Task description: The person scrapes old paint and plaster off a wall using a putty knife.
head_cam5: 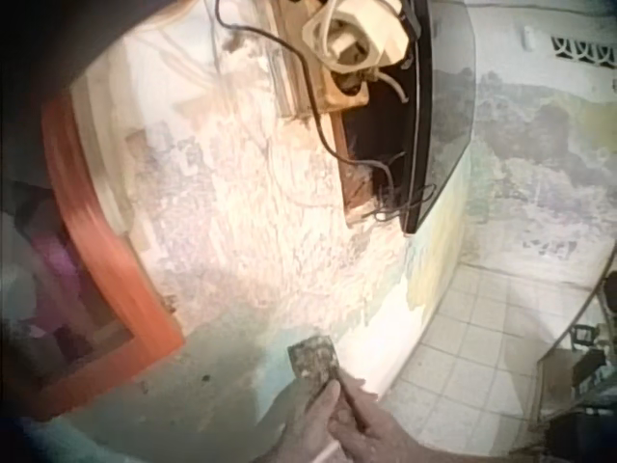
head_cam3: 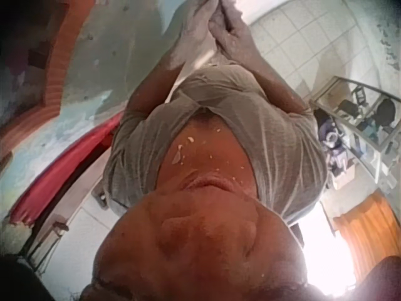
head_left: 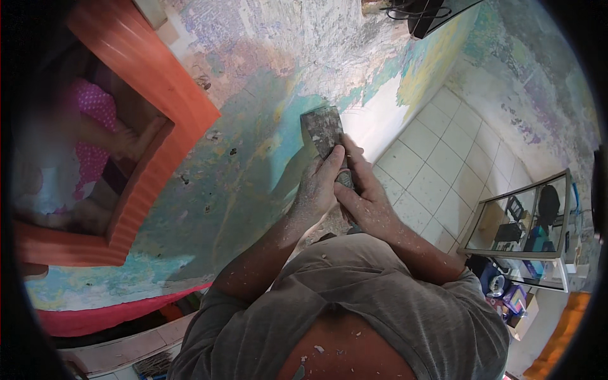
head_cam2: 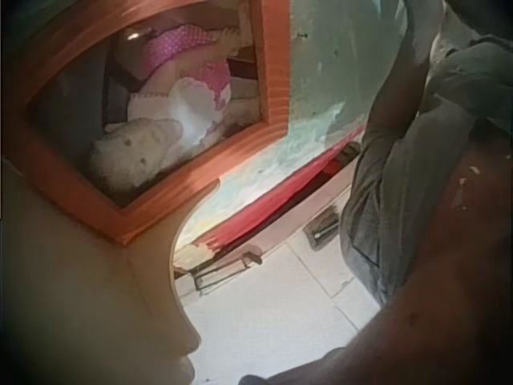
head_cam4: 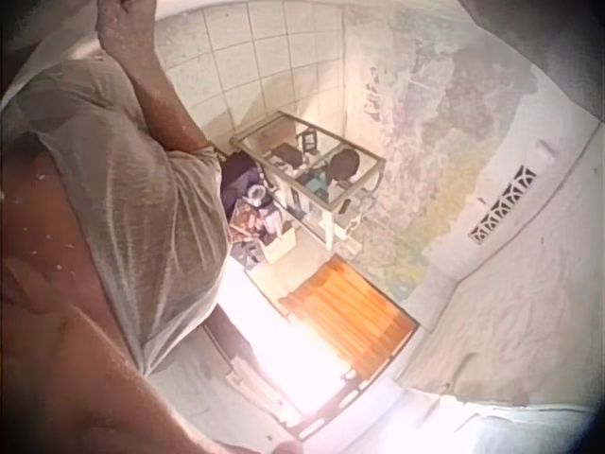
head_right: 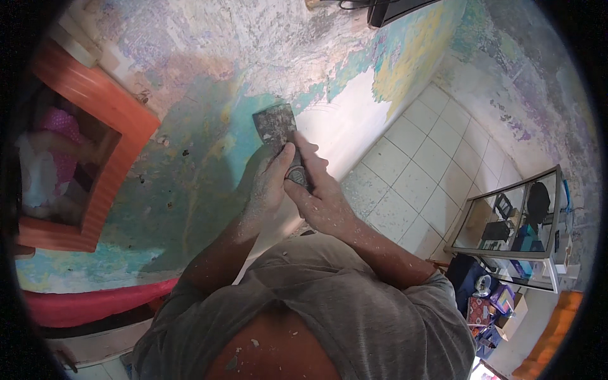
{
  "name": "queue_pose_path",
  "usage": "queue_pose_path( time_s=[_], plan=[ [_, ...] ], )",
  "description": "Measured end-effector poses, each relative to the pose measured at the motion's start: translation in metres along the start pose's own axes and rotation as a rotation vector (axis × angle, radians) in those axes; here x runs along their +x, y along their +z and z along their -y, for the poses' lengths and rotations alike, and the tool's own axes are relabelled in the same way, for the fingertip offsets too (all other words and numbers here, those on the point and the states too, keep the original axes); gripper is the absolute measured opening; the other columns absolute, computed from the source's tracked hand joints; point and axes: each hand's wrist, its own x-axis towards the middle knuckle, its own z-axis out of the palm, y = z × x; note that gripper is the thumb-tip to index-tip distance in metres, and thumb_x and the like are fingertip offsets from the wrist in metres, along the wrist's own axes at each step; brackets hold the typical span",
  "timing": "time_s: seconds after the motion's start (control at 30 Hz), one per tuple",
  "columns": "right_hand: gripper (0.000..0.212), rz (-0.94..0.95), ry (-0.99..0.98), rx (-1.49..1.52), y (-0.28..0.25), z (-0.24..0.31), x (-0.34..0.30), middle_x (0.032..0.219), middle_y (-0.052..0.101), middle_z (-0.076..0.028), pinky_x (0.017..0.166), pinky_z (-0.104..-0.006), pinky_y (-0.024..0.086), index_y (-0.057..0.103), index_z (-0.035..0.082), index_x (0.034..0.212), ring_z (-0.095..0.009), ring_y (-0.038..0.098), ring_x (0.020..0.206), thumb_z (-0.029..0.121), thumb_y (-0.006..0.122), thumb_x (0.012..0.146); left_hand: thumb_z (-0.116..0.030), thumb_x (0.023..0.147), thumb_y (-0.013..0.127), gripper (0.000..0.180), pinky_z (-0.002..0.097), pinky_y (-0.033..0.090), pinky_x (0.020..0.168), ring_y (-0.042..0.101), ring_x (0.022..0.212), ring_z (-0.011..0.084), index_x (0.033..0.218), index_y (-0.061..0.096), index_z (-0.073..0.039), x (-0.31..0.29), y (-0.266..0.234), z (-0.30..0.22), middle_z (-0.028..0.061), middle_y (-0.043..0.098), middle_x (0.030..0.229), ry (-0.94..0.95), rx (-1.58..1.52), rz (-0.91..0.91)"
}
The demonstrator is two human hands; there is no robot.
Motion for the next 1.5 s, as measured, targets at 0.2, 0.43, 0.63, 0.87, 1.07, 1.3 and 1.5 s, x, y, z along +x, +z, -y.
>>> queue_pose_path(
  time_s=[0.2, 0.43, 0.63, 0.87, 1.07, 1.3, 1.5],
  plan=[
    [0.068, -0.213, 0.205, 0.277, -0.014, -0.021, -0.018, 0.078, 0.055, -0.002, 0.048, -0.0241, 0.043, 0.03, 0.003, 0.151, -0.009, 0.052, 0.057, 0.014, 0.068, 0.094, -0.029, 0.109, 0.039, 0.041, 0.0334, 0.048, 0.092, 0.063, 0.104, 0.0183, 0.114, 0.064, 0.004, 0.02, 0.005, 0.001, 0.0151, 0.068, 0.104, 0.277, 0.249, -0.08],
    [0.018, 0.005, 0.446, 0.183, -0.034, -0.044, -0.002, 0.061, 0.052, -0.001, 0.041, -0.0262, 0.037, 0.059, 0.004, 0.089, -0.009, 0.049, 0.047, 0.015, 0.073, 0.086, -0.036, 0.107, 0.042, 0.047, 0.0319, 0.052, 0.059, 0.065, 0.064, 0.0165, 0.081, 0.061, -0.001, 0.038, 0.011, 0.033, 0.0114, 0.064, 0.072, -0.066, 0.13, -0.162],
    [0.015, 0.032, 0.528, 0.174, -0.044, -0.06, 0.009, 0.062, 0.054, -0.001, 0.044, -0.028, 0.04, 0.062, 0.004, 0.086, -0.011, 0.053, 0.051, 0.011, 0.074, 0.081, -0.035, 0.105, 0.044, 0.048, 0.03, 0.046, 0.046, 0.057, 0.045, 0.0163, 0.07, 0.052, -0.003, 0.044, 0.025, 0.024, 0.0062, 0.052, 0.049, -0.094, 0.293, -0.199],
    [0.044, 0.093, 0.504, 0.111, -0.046, -0.057, 0.039, 0.078, 0.061, 0.0, 0.054, -0.0245, 0.041, 0.056, 0.006, 0.121, -0.007, 0.054, 0.064, 0.006, 0.074, 0.081, -0.028, 0.104, 0.045, 0.046, 0.0321, 0.048, 0.046, 0.056, 0.045, 0.0174, 0.066, 0.053, -0.002, 0.058, 0.016, 0.018, 0.0068, 0.052, 0.05, -0.01, 0.414, -0.298],
    [0.054, -0.004, 0.002, 0.092, -0.034, -0.123, 0.027, 0.079, 0.059, 0.0, 0.063, -0.0274, 0.045, 0.053, 0.003, 0.129, -0.01, 0.053, 0.071, 0.01, 0.075, 0.08, -0.03, 0.103, 0.047, 0.045, 0.0324, 0.046, 0.045, 0.054, 0.044, 0.0174, 0.067, 0.054, -0.002, 0.04, 0.011, 0.051, 0.0054, 0.053, 0.05, 0.114, 0.365, -0.197],
    [0.072, 0.145, 0.125, -0.061, -0.05, -0.076, 0.042, 0.062, 0.052, 0.0, 0.041, -0.0261, 0.031, 0.032, 0.007, 0.143, -0.009, 0.045, 0.047, 0.004, 0.07, 0.082, -0.034, 0.098, 0.052, 0.041, 0.0345, 0.045, 0.049, 0.055, 0.046, 0.0191, 0.072, 0.059, -0.002, 0.073, 0.026, -0.015, 0.0065, 0.054, 0.052, -0.066, 0.577, -0.188],
    [0.079, 0.02, 0.579, 0.395, -0.05, -0.06, 0.025, 0.06, 0.046, -0.001, 0.038, -0.0262, 0.028, 0.029, 0.021, 0.146, -0.009, 0.04, 0.043, -0.004, 0.067, 0.081, -0.024, 0.098, 0.051, 0.032, 0.0331, 0.042, 0.04, 0.051, 0.039, 0.0195, 0.075, 0.05, -0.002, 0.067, 0.024, 0.022, 0.0051, 0.049, 0.048, 0.102, 0.462, -0.115]
  ],
)
